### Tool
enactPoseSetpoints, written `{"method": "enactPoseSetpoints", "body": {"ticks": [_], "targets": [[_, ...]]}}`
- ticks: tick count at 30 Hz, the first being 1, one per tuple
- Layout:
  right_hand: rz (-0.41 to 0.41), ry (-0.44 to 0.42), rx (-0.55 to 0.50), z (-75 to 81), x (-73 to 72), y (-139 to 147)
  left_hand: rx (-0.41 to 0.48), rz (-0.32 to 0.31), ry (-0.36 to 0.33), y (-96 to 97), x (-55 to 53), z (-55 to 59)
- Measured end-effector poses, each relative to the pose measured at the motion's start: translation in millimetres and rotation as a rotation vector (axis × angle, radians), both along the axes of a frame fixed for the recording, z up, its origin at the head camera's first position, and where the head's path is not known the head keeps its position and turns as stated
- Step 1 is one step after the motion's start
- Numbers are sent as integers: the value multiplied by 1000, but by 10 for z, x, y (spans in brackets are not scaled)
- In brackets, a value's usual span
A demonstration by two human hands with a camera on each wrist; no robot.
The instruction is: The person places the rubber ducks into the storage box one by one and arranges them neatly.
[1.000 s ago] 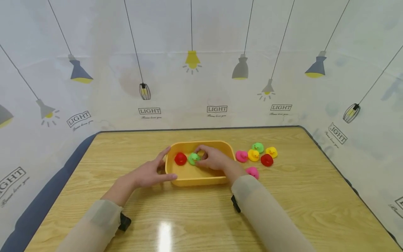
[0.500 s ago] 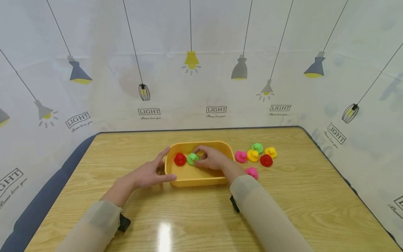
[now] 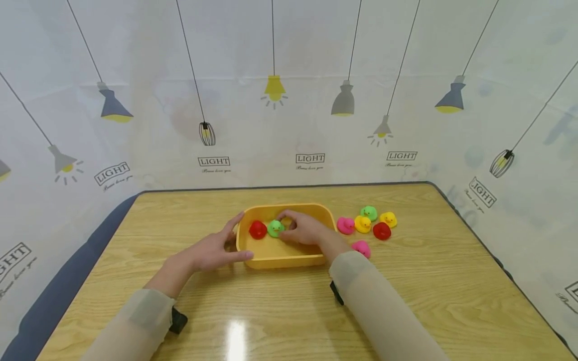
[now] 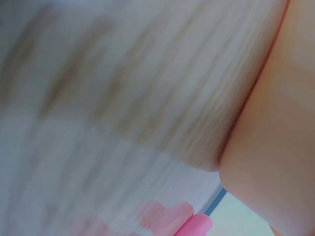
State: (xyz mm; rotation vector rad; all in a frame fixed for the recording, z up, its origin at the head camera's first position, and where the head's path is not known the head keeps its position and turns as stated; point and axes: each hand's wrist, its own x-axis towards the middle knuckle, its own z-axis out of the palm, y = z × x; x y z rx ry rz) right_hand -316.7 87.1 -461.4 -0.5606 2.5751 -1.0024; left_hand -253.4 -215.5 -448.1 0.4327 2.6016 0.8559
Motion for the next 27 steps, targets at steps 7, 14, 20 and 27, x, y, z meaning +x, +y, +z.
{"method": "enactPoseSetpoints", "body": {"ticks": [7, 14, 20, 27], "targets": [[5, 16, 13, 0, -7, 3, -1, 7, -3, -3, 2, -5], [6, 14, -3, 3, -13, 3, 3, 8, -1, -7, 5, -10], [4, 7, -33, 14, -29, 13, 0, 16, -4, -12, 11, -7], [-6, -5, -68, 86, -34, 62, -2, 15, 1, -8, 16, 2]]}}
